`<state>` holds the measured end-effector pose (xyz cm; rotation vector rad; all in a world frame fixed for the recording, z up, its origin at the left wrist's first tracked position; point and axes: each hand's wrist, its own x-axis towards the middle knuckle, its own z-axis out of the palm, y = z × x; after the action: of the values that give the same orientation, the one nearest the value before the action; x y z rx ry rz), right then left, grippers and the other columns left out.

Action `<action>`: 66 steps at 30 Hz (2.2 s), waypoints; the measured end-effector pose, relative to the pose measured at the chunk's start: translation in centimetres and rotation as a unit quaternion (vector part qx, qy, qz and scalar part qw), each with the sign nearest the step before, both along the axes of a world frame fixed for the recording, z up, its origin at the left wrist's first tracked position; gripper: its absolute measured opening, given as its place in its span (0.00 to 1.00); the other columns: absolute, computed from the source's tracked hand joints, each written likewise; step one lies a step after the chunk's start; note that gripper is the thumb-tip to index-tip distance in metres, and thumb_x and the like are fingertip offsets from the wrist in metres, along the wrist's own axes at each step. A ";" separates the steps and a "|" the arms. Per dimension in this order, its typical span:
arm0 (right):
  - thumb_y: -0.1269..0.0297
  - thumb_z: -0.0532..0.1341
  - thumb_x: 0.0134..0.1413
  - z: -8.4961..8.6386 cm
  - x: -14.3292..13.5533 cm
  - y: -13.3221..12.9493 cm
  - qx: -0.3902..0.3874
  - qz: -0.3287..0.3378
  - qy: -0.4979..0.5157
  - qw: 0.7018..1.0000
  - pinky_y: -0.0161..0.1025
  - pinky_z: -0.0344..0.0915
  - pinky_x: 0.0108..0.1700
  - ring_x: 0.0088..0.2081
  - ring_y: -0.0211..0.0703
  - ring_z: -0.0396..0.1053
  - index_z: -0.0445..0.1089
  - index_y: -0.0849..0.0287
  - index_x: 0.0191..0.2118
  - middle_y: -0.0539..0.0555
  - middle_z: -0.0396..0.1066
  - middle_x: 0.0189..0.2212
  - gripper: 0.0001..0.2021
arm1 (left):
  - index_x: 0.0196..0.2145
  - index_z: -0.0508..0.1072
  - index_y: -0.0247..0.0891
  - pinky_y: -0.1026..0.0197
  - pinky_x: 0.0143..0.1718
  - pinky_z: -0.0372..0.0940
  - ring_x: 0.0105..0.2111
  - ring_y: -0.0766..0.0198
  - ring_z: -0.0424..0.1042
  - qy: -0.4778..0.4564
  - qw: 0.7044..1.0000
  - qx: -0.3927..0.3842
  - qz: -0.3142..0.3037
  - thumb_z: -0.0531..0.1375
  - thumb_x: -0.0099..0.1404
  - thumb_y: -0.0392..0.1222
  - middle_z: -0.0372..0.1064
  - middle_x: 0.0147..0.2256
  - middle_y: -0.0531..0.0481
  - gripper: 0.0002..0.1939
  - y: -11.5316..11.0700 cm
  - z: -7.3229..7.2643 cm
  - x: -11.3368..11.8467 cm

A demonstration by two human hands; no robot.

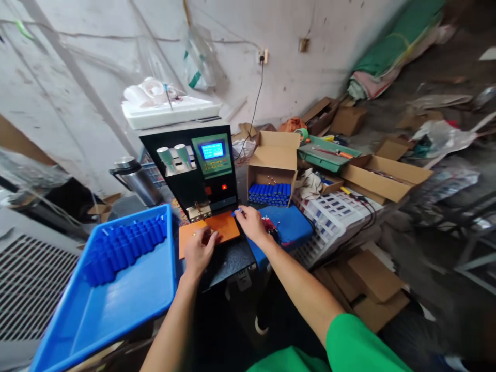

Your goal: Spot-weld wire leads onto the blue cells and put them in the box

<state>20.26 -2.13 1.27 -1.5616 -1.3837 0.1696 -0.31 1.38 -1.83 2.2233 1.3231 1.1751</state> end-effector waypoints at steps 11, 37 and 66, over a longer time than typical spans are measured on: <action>0.69 0.49 0.68 1.0 12.7 2.6 -0.199 -0.151 -0.328 0.911 0.42 0.67 0.48 0.47 0.51 0.70 0.65 0.68 0.60 0.67 0.69 0.47 0.19 | 0.42 0.74 0.40 0.60 0.35 0.63 0.35 0.57 0.75 0.091 0.992 0.075 0.054 0.56 0.67 0.54 0.76 0.35 0.48 0.16 0.1 0.1 0.2; 0.67 0.55 0.61 -2.1 17.5 -2.4 -0.075 -0.138 -0.162 0.974 0.41 0.68 0.48 0.41 0.48 0.74 0.76 0.63 0.47 0.61 0.77 0.41 0.15 | 0.40 0.74 0.41 0.58 0.35 0.61 0.36 0.54 0.73 0.086 0.992 0.067 0.055 0.55 0.66 0.53 0.75 0.35 0.46 0.15 -0.2 0.2 0.8; 0.73 0.59 0.62 -3.6 17.6 -6.5 -0.161 0.086 -0.232 0.955 0.40 0.66 0.51 0.46 0.44 0.74 0.77 0.60 0.42 0.57 0.77 0.42 0.09 | 0.40 0.75 0.40 0.59 0.33 0.63 0.33 0.57 0.73 0.066 0.996 0.022 0.056 0.55 0.64 0.53 0.74 0.33 0.47 0.17 -0.3 1.0 1.2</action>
<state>37.84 -8.61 -2.29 -1.8235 -1.9397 0.1438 0.94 1.11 -0.84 2.3201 1.5049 1.1218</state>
